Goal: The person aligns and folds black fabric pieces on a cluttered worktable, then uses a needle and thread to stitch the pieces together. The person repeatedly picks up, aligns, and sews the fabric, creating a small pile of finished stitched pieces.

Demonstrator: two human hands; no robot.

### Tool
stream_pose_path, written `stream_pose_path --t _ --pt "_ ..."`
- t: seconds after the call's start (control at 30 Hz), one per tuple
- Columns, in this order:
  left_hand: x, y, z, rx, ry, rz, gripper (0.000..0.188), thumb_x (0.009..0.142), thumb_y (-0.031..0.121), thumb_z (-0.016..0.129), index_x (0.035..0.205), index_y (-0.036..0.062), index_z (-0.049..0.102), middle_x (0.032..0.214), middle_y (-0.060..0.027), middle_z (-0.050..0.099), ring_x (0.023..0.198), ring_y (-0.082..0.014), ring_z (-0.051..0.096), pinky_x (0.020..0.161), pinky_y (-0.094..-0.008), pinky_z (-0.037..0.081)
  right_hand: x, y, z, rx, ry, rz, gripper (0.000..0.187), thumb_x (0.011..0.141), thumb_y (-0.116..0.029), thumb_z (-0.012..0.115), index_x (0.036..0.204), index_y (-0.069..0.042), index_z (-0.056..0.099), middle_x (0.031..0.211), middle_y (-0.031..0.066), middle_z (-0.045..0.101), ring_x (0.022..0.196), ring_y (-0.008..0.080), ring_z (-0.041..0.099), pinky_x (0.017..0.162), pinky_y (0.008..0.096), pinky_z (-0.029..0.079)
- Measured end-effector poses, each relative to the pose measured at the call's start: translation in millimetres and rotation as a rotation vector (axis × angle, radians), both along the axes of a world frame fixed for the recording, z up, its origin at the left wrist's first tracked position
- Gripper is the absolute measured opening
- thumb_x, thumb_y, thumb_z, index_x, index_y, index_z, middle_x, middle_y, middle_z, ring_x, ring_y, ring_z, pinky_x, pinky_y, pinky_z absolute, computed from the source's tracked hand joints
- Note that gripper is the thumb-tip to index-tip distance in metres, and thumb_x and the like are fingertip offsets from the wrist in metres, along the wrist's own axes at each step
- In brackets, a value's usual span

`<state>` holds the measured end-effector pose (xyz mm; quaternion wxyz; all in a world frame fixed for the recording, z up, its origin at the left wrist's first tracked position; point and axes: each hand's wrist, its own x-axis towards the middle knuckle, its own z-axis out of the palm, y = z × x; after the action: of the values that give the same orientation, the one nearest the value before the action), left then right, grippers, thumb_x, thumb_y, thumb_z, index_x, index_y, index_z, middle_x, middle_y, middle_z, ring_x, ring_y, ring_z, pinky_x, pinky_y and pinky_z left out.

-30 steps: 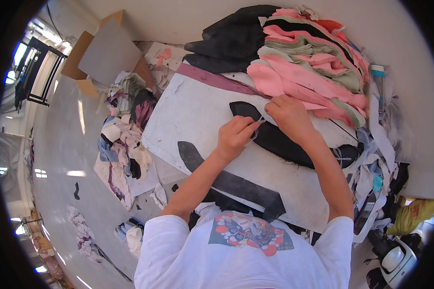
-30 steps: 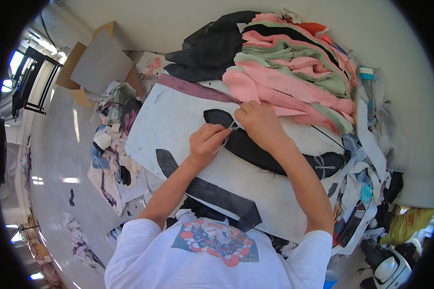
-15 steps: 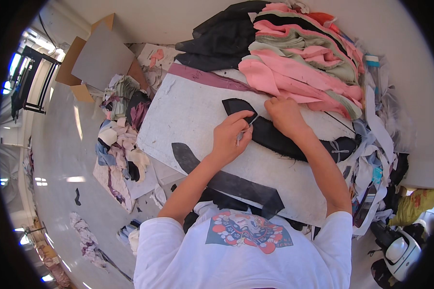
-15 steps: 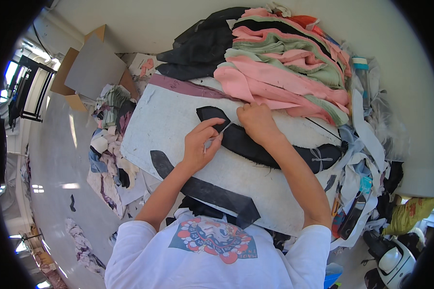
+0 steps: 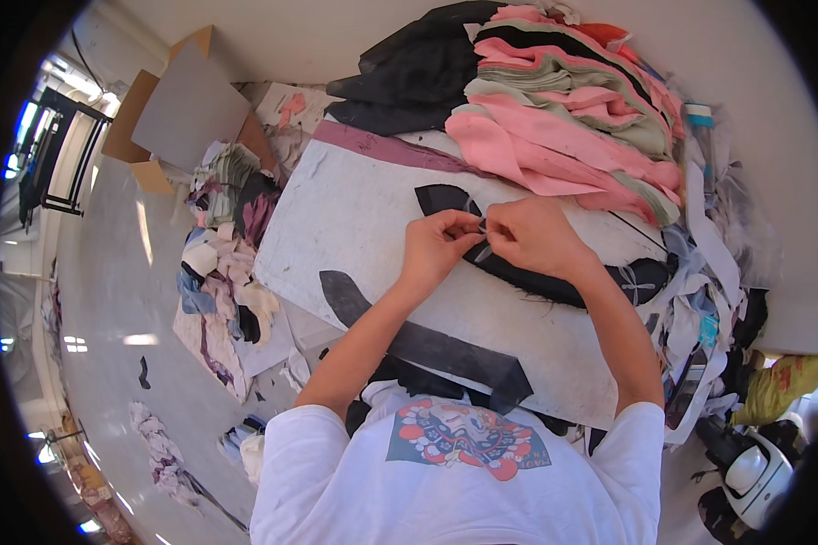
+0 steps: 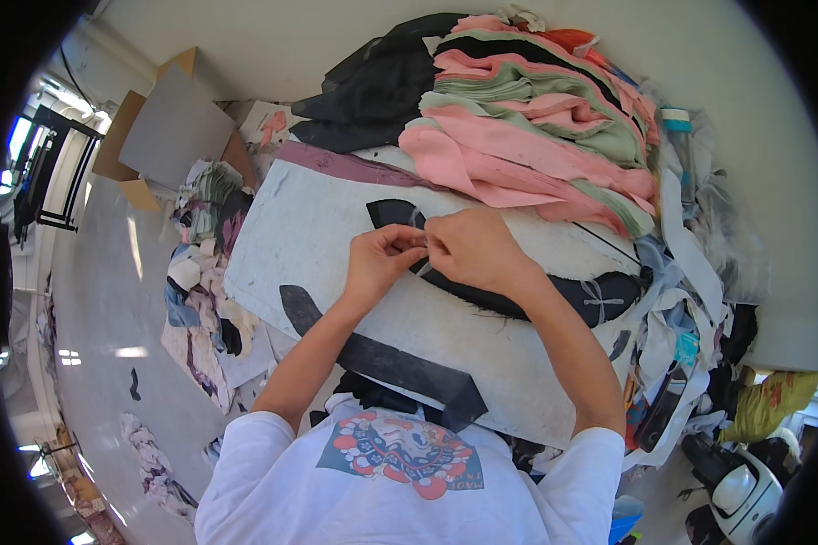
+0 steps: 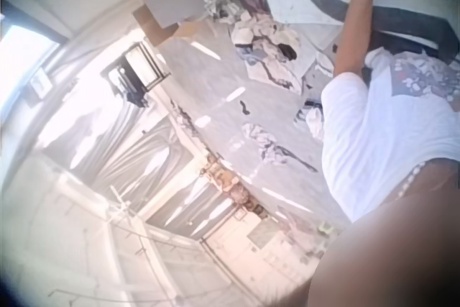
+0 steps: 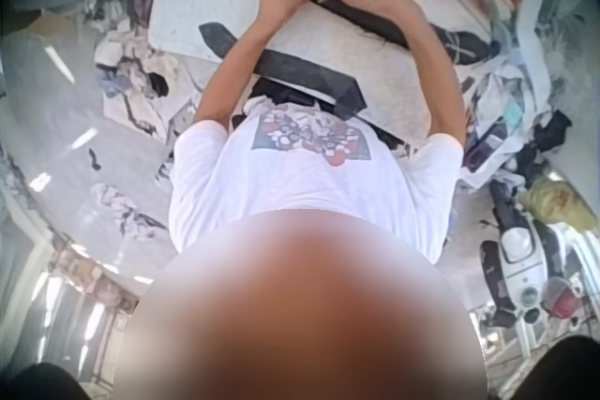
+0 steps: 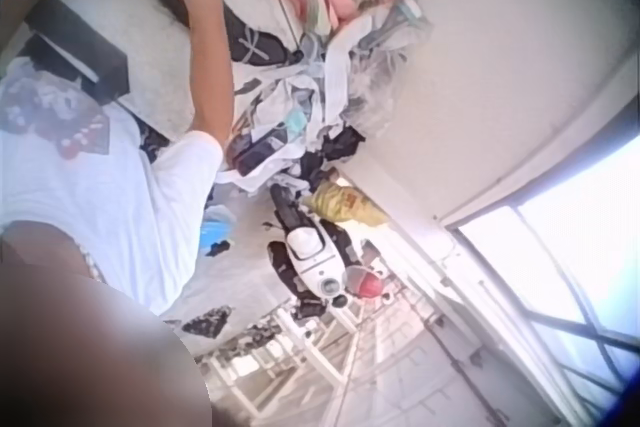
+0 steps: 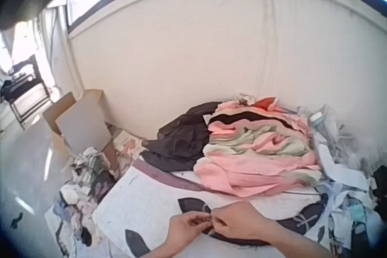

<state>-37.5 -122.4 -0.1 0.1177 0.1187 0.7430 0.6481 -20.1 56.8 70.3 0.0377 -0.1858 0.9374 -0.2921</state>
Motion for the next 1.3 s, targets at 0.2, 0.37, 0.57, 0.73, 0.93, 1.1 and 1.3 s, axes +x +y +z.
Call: stream_pose_path --t 0.2,0.37,0.57,0.73,0.93,1.1,1.3 --pt "1 0 -1 -0.178 0.335 0.006 0.013 0.075 -0.001 0.072 0.087 0.003 0.07 0.078 -0.0109 0.068 0.062 -0.019 0.063 0.059 -0.0286 0.049 -1 -8 3 -0.192 0.15 0.015 0.01 0.079 -0.011 0.062 0.088 -0.007 0.067 0.087 0.0104 0.066 0.079 0.0322 0.063 0.066 0.0417 0.048" --pt "-3 0 -2 -0.213 0.415 -0.042 0.008 0.078 -0.001 0.071 0.085 0.0026 0.069 0.079 -0.0093 0.068 0.063 -0.0187 0.065 0.058 -0.0286 0.05 -19 7 -29 -0.086 0.181 0.128 0.012 0.081 -0.004 0.06 0.09 -0.007 0.067 0.088 0.0076 0.063 0.081 0.0297 0.062 0.068 0.0383 0.049" --pt "-26 -17 6 0.23 -0.378 -0.151 0.01 0.082 0.002 0.073 0.086 -0.0018 0.065 0.082 -0.0096 0.069 0.073 -0.0143 0.068 0.063 -0.0252 0.055 1 20 -29 0.194 0.293 0.164 0.005 0.079 -0.011 0.059 0.079 -0.007 0.062 0.074 0.0074 0.057 0.077 0.0266 0.061 0.066 0.0392 0.048" --pt "-31 -24 8 0.191 -0.424 -0.202 0.012 0.08 0.0 0.074 0.087 -0.0016 0.065 0.084 -0.0107 0.07 0.074 -0.016 0.068 0.067 -0.0271 0.056 15 14 -21 0.343 0.36 0.23 0.007 0.077 -0.012 0.061 0.081 -0.007 0.063 0.075 0.0072 0.056 0.076 0.0261 0.061 0.066 0.0393 0.048" --pt "-6 -7 15 -0.4 0.461 0.025 0.015 0.072 -0.004 0.07 0.083 0.004 0.064 0.076 -0.0046 0.067 0.069 -0.0187 0.065 0.058 -0.0278 0.049 -12 7 -29 -0.081 0.239 0.065 0.012 0.082 -0.013 0.064 0.09 -0.006 0.068 0.086 0.0074 0.061 0.084 0.0281 0.06 0.074 0.0402 0.048" --pt "-9 3 2 -0.36 0.958 0.141 0.019 0.066 -0.003 0.068 0.082 0.0065 0.066 0.081 -0.0052 0.065 0.074 -0.022 0.062 0.059 -0.0332 0.049 -15 5 -44 -0.079 0.153 0.103 0.011 0.08 -0.01 0.066 0.089 -0.005 0.068 0.088 0.0079 0.062 0.088 0.0279 0.061 0.077 0.0393 0.048" --pt "-15 1 -6 -0.38 1.117 0.154 0.021 0.063 0.001 0.072 0.082 0.0074 0.066 0.082 -0.0032 0.063 0.078 -0.0218 0.059 0.065 -0.0335 0.047 -18 5 -42 -0.288 -0.023 -0.078 0.017 0.077 -0.003 0.069 0.094 -0.003 0.067 0.086 0.0092 0.066 0.08 0.0285 0.063 0.072 0.0354 0.05"
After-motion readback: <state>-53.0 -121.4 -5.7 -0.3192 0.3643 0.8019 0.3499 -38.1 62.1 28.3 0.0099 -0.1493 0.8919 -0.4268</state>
